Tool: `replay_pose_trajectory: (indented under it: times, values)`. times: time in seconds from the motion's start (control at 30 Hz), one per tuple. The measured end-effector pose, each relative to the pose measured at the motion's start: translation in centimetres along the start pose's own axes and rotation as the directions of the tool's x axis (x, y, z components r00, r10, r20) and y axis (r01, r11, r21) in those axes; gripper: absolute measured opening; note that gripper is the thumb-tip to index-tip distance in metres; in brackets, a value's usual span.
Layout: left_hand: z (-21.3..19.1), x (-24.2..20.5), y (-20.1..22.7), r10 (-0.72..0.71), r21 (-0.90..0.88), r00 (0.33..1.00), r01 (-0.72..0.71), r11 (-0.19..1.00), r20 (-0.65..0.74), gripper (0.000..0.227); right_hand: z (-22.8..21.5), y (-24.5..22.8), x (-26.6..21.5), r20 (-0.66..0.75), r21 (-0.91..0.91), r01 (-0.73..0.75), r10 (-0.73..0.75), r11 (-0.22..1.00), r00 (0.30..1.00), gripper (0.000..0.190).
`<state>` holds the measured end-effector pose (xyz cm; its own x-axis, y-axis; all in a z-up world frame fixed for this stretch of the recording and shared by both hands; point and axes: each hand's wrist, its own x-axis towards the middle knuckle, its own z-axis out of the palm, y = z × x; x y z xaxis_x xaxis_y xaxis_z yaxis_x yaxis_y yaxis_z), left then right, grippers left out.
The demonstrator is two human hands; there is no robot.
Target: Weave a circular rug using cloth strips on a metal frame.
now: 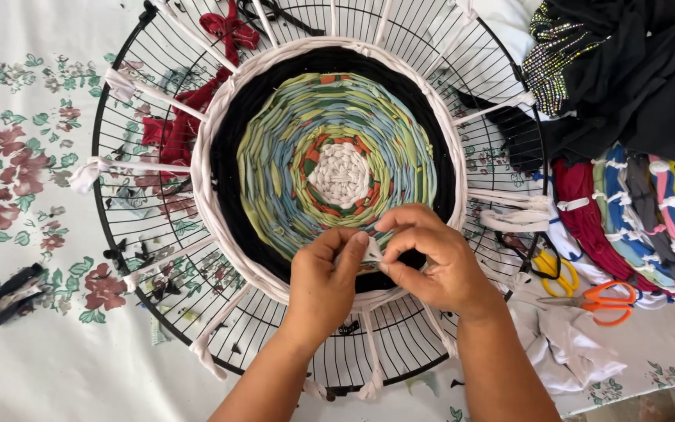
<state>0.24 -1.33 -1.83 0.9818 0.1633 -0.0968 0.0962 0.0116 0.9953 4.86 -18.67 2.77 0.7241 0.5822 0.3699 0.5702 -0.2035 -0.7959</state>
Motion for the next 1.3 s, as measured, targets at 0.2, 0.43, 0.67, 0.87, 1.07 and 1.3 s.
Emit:
replay_pose_trajectory:
  times: [0.2,0.43,0.67,0.87,1.07,1.3]
  values:
    - [-0.3,0.5,-1.4,-0.202,-0.313,0.970,0.236,0.920,0.137,0.021,0.6,0.5,-0.7,-0.001,-0.023,0.033,-0.033,0.999,0.999,0.015]
    - [-0.4,0.4,-1.4,-0.332,-0.427,0.910,0.410,0.806,0.248,0.023,1.1,1.9,-1.1,-0.061,-0.020,-0.127,0.126,0.992,0.990,0.014]
    - [-0.6,-0.1,1.1,-0.164,-0.143,0.979,0.181,0.973,0.120,0.023,0.7,2.6,-1.5,-0.088,0.019,-0.262,0.263,0.965,0.961,0.017]
    - [-0.6,-0.6,1.7,0.011,0.060,0.997,-0.016,0.998,0.081,0.020,-0.1,2.0,-1.4,-0.021,0.017,-0.248,0.248,0.969,0.969,0.015]
    - [0.0,-0.7,0.2,-0.045,-0.131,0.984,0.068,0.989,0.171,0.018,-0.5,1.9,-1.5,0.074,0.064,-0.327,0.322,0.943,0.944,0.007]
    - [0.1,-0.7,-0.6,-0.131,-0.334,0.952,0.223,0.916,0.277,0.019,-1.0,1.6,-1.1,0.168,0.055,-0.308,0.295,0.950,0.940,0.010]
